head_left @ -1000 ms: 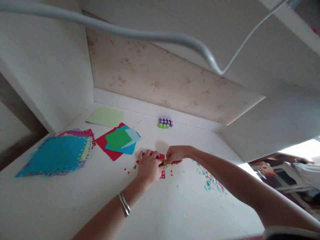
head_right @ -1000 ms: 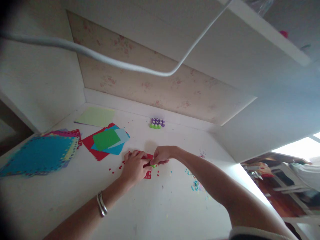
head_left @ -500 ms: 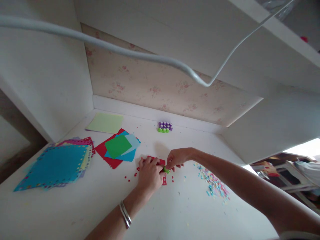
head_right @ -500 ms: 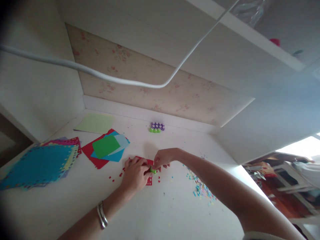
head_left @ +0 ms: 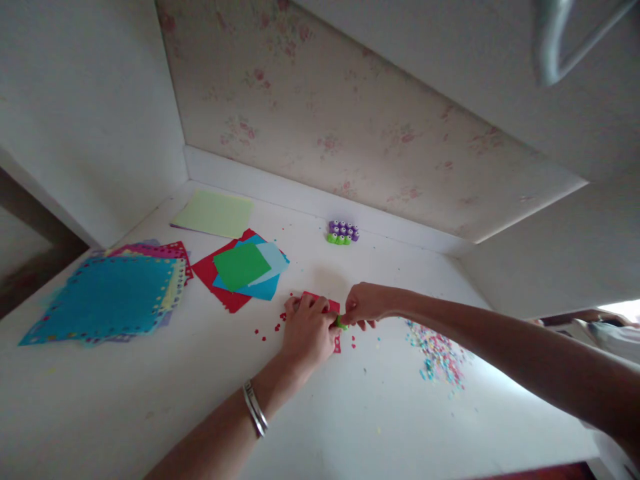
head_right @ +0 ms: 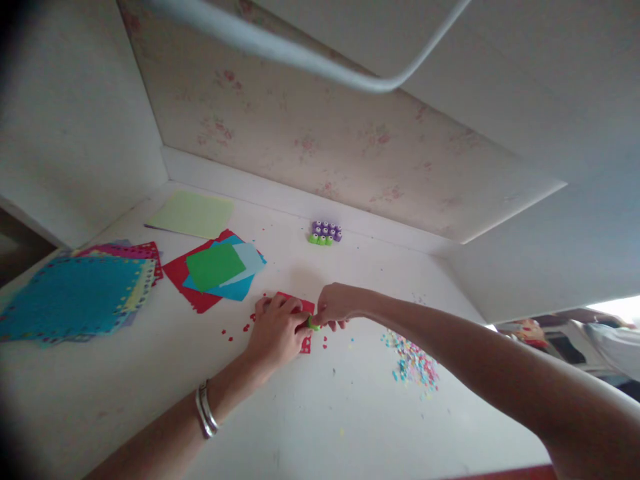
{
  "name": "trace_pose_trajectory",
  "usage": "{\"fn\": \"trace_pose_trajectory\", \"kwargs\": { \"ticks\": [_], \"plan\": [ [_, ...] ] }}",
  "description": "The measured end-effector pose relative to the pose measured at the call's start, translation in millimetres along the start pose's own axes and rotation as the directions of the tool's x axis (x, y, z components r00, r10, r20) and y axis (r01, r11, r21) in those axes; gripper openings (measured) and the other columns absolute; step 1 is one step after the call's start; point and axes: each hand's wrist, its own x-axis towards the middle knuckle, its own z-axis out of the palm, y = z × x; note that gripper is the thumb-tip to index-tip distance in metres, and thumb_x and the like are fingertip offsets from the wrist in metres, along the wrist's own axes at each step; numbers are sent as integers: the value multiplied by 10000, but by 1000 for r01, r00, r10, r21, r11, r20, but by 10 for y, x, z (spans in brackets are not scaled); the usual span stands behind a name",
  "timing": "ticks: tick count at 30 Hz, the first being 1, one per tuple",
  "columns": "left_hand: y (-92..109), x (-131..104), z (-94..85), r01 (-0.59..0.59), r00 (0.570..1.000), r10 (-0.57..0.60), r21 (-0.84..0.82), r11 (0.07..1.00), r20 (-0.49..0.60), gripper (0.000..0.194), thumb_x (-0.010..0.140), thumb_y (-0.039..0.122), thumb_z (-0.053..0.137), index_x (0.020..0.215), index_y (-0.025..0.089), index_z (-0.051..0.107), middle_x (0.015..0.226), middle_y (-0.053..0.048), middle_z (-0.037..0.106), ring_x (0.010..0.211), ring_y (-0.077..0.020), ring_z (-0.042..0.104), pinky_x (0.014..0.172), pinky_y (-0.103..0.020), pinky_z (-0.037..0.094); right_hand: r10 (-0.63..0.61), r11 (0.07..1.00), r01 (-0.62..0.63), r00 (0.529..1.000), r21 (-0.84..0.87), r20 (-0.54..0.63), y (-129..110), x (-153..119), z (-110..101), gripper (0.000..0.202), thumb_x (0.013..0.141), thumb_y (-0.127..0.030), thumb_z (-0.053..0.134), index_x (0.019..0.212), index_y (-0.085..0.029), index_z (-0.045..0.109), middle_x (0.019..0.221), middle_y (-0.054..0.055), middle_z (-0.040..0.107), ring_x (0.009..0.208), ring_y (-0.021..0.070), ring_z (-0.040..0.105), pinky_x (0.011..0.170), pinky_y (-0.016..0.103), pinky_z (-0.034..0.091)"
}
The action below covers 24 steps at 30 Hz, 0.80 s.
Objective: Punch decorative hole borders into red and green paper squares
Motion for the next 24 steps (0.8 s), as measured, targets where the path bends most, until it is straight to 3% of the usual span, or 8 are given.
{"fn": "trace_pose_trajectory", "kwargs": {
  "ticks": [13,24],
  "plan": [
    [-20,17,-44,-2,1000,2,-52,999,-7,163,895,368,608,861,306,755,1047,-38,682,1039,-276,502,947,-510,275,63,988,-85,985,132,158,-92,97,-82,277,705,-362,789,592,-151,652,517,-15,629,513,128,622,570,261,528],
    [8,-1,-37,-9,999,9,3,1000,-38,193,892,416,597,889,299,751,1050,-42,679,1058,-283,506,940,-504,280,-40,970,9,991,243,124,76,3,-35,311,752,-450,748,707,-149,681,649,7,668,603,125,641,597,252,521]
  ]
}}
